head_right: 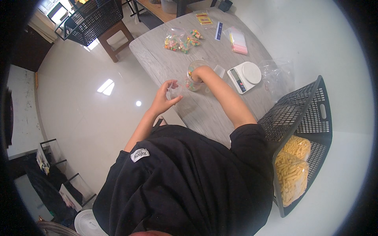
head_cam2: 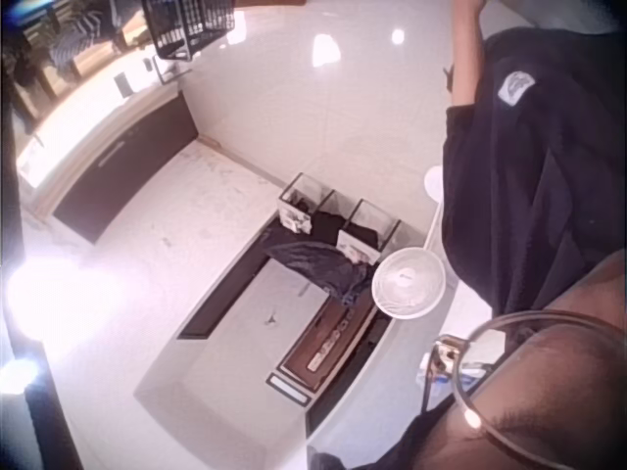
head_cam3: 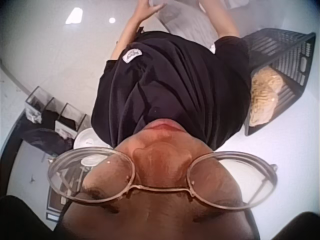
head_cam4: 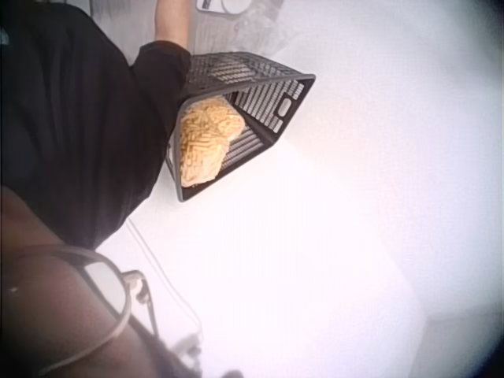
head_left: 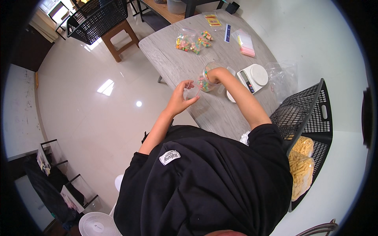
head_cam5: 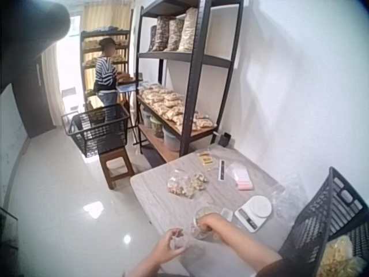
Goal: The person transfers colorful candies from a clear plastic cup into small plastic bags using their hands. They place each filled bag onto a digital scale, then set the bag aside on the table. The process repeats with multiple bags.
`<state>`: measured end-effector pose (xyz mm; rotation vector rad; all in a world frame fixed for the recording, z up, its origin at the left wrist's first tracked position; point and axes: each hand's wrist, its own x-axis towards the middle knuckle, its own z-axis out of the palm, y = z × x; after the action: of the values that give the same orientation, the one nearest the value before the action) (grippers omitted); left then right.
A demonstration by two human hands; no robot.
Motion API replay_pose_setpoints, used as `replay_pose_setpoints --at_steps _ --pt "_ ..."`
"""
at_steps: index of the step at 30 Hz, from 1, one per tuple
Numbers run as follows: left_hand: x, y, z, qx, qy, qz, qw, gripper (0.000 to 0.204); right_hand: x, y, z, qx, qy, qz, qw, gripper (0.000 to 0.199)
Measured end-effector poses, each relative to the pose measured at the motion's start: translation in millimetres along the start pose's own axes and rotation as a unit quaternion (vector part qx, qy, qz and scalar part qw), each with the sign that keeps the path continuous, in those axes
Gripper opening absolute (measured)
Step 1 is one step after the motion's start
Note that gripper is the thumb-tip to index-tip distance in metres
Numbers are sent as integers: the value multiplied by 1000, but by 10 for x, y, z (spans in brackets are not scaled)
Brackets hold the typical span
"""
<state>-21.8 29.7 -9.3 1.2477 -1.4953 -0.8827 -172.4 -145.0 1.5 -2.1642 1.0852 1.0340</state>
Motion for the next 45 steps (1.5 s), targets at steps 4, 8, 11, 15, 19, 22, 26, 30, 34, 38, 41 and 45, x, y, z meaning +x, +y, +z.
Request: replay_pose_setpoints --at_steps 4,8,11,15,19,22,26,30,34,38,41,45 --pt "2 -26 8 -3 2 2 1000 59 67 38 19 24 -30 -2 999 29" --pt "4 -10 18 2 -6 -5 1000 60 112 60 35 33 -46 1 998 29" --pt "3 -28 24 -1 -8 -2 1000 60 140 61 47 35 -51 4 998 29" --pt "7 -38 33 1 -7 2 1000 59 188 70 59 32 -53 7 998 29" --pt "18 -12 28 6 -14 -4 1000 59 246 86 68 23 -48 9 999 29" --pt "29 -18 40 3 -21 -5 1000 59 279 113 69 -2 -23 13 1000 29" --pt "25 -34 49 -2 -22 -7 1000 59 127 17 0 -69 55 36 995 29" --pt "24 -27 64 -3 -27 -5 1000 59 -432 -204 -181 -98 87 52 990 27" --pt "36 2 41 -13 -18 -3 1000 59 -987 -164 -295 97 280 46 954 24" --pt "36 46 78 -24 -15 13 1000 60 -1556 -411 -246 238 332 -128 904 24" --pt "67 106 135 -7 -25 36 999 60 -1527 -555 -62 192 327 -167 910 25" --pt "54 61 145 -6 -29 44 999 59 -1387 -415 -19 213 367 -96 900 20"
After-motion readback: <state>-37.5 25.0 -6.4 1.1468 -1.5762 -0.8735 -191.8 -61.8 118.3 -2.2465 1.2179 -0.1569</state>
